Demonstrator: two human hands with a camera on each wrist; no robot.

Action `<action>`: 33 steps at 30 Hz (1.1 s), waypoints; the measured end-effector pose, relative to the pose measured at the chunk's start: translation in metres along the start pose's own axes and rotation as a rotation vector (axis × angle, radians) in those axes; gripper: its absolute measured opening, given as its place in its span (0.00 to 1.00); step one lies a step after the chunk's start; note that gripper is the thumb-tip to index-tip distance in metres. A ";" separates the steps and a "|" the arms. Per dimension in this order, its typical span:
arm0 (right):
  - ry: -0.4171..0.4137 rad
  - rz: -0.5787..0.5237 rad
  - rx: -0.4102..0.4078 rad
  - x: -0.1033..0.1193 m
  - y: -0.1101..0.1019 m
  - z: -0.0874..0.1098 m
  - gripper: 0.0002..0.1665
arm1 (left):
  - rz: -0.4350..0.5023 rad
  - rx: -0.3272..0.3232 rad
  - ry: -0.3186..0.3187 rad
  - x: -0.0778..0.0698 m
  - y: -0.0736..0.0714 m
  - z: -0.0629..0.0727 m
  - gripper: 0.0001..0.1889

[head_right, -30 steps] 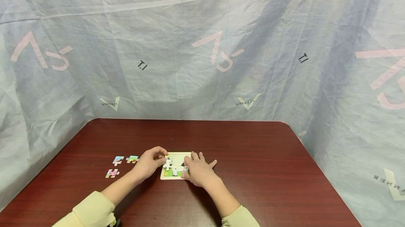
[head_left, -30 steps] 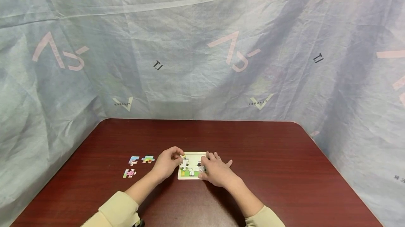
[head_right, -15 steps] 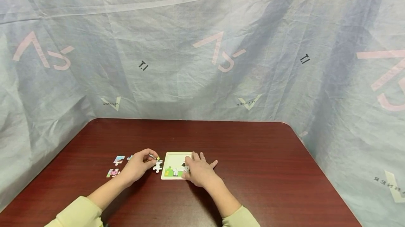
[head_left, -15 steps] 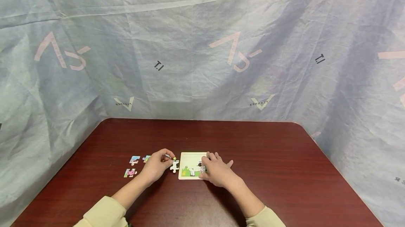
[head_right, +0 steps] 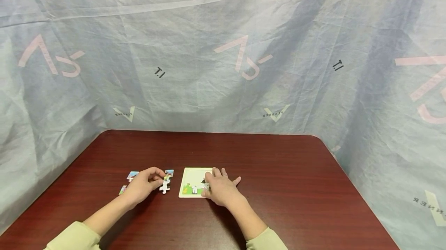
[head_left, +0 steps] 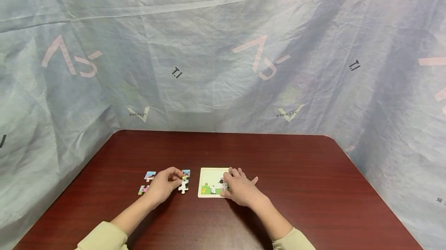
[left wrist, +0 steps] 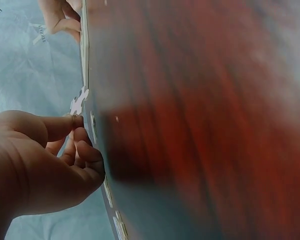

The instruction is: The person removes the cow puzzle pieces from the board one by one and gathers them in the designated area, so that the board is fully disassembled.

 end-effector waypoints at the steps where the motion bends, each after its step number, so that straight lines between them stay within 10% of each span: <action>1: 0.001 -0.002 -0.001 0.000 0.000 0.000 0.17 | 0.004 0.006 -0.008 0.001 -0.001 0.001 0.06; 33: -0.009 0.008 -0.020 0.000 0.002 0.000 0.18 | -0.318 -0.083 -0.010 0.016 -0.038 0.023 0.04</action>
Point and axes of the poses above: each hand's wrist, its own z-axis away from the middle knuckle, its own y-axis out of the palm, x = y × z, the point moved 3 cm from there along -z, towards the middle knuckle, and after that the axes turned 11 degrees about x, right-handed, at the moved point
